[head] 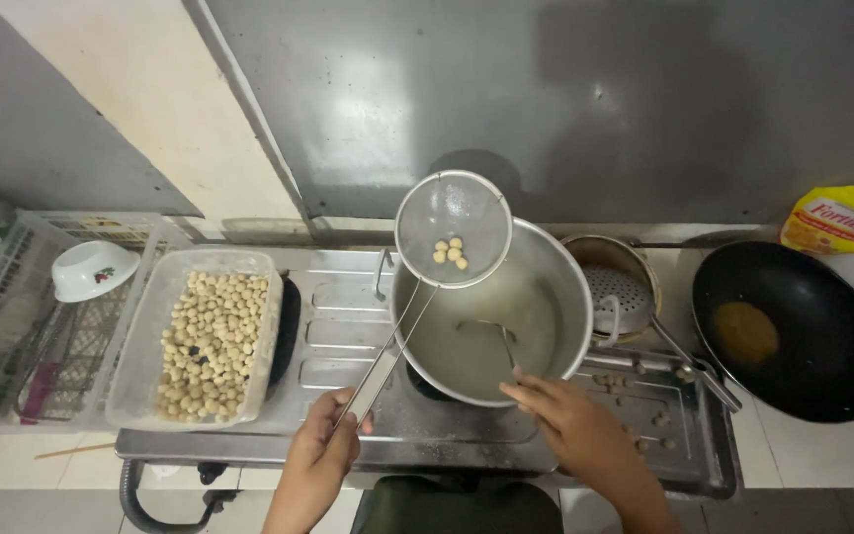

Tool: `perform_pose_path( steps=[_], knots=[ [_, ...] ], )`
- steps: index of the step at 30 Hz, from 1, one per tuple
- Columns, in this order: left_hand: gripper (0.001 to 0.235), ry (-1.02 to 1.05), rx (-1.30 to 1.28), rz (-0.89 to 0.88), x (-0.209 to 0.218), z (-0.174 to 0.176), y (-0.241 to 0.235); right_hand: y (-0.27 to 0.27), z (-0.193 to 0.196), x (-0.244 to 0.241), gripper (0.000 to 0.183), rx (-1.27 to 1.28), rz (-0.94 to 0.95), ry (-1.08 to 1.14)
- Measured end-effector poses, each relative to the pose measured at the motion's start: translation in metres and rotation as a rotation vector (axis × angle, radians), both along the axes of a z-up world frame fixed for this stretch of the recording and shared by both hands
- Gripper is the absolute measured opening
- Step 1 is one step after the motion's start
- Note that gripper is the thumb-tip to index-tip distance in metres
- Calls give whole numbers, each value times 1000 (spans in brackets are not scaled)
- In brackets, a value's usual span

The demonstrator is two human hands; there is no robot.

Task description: Transferring small dough balls into a pot for cooking and then scooping them out onto a tray.

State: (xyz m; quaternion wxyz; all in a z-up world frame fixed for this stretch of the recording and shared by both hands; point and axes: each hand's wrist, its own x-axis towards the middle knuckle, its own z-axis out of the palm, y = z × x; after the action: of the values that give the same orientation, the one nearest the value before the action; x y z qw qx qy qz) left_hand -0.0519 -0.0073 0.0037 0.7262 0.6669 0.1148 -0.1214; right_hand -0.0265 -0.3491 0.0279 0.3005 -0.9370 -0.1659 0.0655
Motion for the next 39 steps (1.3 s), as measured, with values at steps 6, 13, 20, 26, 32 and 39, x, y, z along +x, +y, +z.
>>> perform_pose_path(
  steps=[6,13,20,26,32,39],
  knots=[
    [27,-9,-21,-22,-3,1,1,0,23,-4,40,136,-8,137],
    [25,-1,-37,-21,-2,-7,2,-29,21,-12,35,181,-115,78],
    [26,-12,-23,-5,-2,13,1,-50,15,-19,26,376,-417,-173],
    [27,-44,10,-1,-3,20,-4,-65,4,-13,24,401,-429,-480],
    [30,-18,36,10,-4,22,-5,-62,6,-10,26,513,-510,-493],
    [29,-44,28,12,-7,26,-6,-68,0,-9,26,510,-530,-545]
  ],
)
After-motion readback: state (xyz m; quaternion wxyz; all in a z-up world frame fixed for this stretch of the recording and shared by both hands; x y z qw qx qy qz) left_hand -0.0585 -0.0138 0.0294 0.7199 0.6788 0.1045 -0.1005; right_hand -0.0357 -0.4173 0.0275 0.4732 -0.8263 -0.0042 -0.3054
